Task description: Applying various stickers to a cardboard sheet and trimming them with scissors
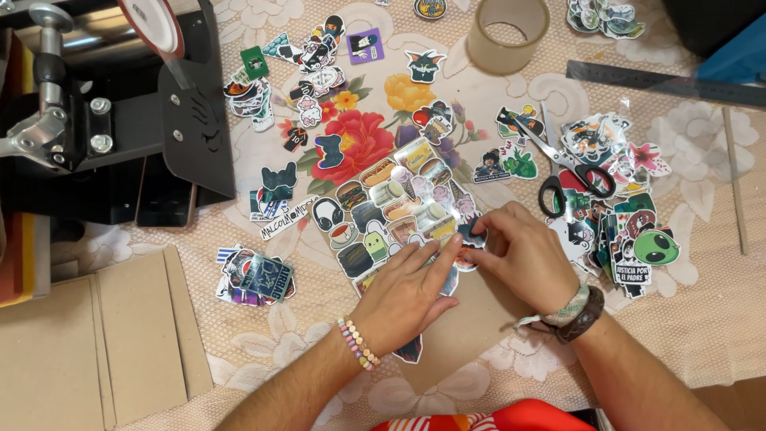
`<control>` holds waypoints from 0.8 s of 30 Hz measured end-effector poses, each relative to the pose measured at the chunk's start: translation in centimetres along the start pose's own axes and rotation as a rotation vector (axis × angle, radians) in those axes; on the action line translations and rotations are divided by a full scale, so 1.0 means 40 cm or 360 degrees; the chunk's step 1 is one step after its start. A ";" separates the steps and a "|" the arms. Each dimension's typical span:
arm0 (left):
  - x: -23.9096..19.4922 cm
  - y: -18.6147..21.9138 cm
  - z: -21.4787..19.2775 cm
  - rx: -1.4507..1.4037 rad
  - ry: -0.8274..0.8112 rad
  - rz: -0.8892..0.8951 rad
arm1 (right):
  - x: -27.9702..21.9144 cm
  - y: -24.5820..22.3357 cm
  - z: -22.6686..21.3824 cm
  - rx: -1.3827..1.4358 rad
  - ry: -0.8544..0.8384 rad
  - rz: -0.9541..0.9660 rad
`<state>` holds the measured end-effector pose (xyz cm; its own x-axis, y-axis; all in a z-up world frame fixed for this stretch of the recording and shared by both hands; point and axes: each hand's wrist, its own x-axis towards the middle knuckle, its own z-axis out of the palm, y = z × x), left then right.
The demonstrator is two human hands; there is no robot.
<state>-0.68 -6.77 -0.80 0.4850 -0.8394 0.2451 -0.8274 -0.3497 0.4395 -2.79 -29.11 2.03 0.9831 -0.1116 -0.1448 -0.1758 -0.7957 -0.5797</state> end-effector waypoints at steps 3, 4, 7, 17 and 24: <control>0.001 0.001 -0.005 0.0023 -0.0024 0.0006 | 0.000 -0.009 0.003 -0.0032 -0.0065 0.0007; 0.001 0.000 0.000 0.0020 -0.0024 0.0010 | 0.005 0.004 0.003 -0.0033 -0.0063 0.0011; -0.002 -0.006 0.001 -0.0032 -0.0032 -0.0031 | 0.018 0.012 -0.001 -0.0044 -0.0065 -0.0054; 0.014 -0.023 -0.095 -0.1100 0.0514 -0.0379 | 0.010 0.056 -0.017 0.0324 0.0785 -0.0447; -0.001 -0.100 -0.059 -0.1255 0.1209 -0.0796 | -0.011 0.137 -0.058 -0.0797 0.1049 -0.0301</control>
<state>3.29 -4.38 -0.54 0.9651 -0.1317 0.2264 -0.2276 0.0064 0.9737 -4.06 -34.80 0.80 0.8494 -0.1507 0.5057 -0.1152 -0.9882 -0.1009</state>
